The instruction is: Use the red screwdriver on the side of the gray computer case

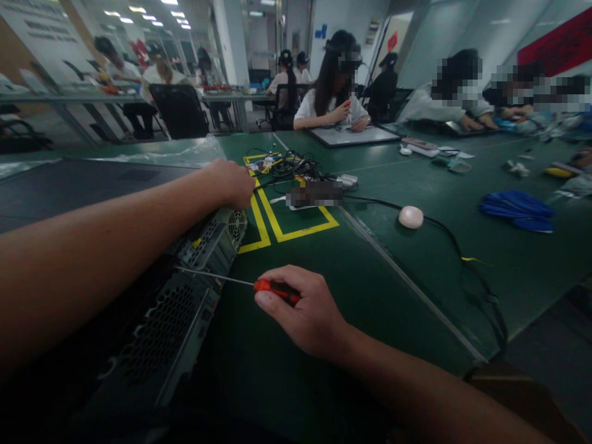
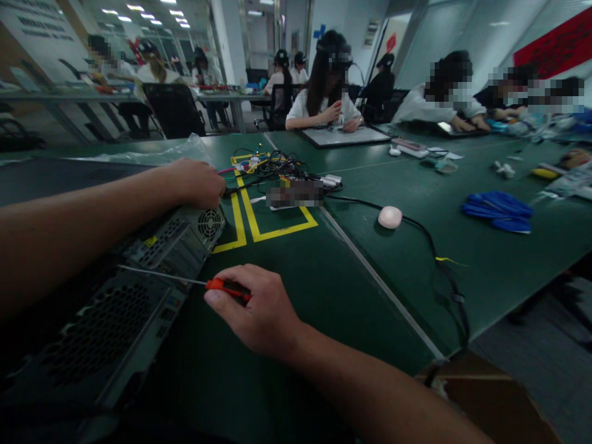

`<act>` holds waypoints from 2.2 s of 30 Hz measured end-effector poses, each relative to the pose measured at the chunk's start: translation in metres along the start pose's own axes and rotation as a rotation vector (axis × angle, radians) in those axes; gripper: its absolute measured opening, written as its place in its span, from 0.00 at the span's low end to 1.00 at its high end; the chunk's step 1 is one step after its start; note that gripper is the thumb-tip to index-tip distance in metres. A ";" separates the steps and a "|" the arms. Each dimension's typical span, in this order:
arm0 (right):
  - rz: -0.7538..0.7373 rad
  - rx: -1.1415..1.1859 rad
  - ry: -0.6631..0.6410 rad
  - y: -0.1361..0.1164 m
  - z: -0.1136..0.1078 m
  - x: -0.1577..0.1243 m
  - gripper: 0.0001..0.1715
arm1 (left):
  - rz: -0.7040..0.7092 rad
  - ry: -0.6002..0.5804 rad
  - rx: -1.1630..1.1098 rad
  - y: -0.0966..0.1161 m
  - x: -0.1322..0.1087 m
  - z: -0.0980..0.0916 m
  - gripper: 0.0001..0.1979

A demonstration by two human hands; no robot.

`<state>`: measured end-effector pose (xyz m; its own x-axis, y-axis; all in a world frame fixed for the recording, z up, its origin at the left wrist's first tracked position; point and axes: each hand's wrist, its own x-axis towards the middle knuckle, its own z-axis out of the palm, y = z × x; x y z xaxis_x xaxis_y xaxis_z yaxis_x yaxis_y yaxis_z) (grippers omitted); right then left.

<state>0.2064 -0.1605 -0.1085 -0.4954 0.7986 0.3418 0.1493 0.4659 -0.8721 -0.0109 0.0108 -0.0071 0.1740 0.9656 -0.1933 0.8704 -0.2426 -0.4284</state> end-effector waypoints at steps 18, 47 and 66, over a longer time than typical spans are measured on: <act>0.025 0.024 -0.030 -0.002 0.001 0.000 0.09 | 0.007 0.020 -0.017 -0.003 0.006 0.005 0.24; -0.002 0.052 -0.009 -0.001 0.002 0.000 0.09 | -0.005 0.008 0.018 0.003 -0.001 0.001 0.26; -0.019 0.060 -0.007 -0.001 0.001 -0.001 0.08 | -0.017 -0.028 0.044 0.004 -0.001 -0.002 0.27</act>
<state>0.2055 -0.1626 -0.1083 -0.5039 0.7868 0.3563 0.0885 0.4574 -0.8849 -0.0071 0.0091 -0.0071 0.1457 0.9669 -0.2096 0.8521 -0.2303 -0.4700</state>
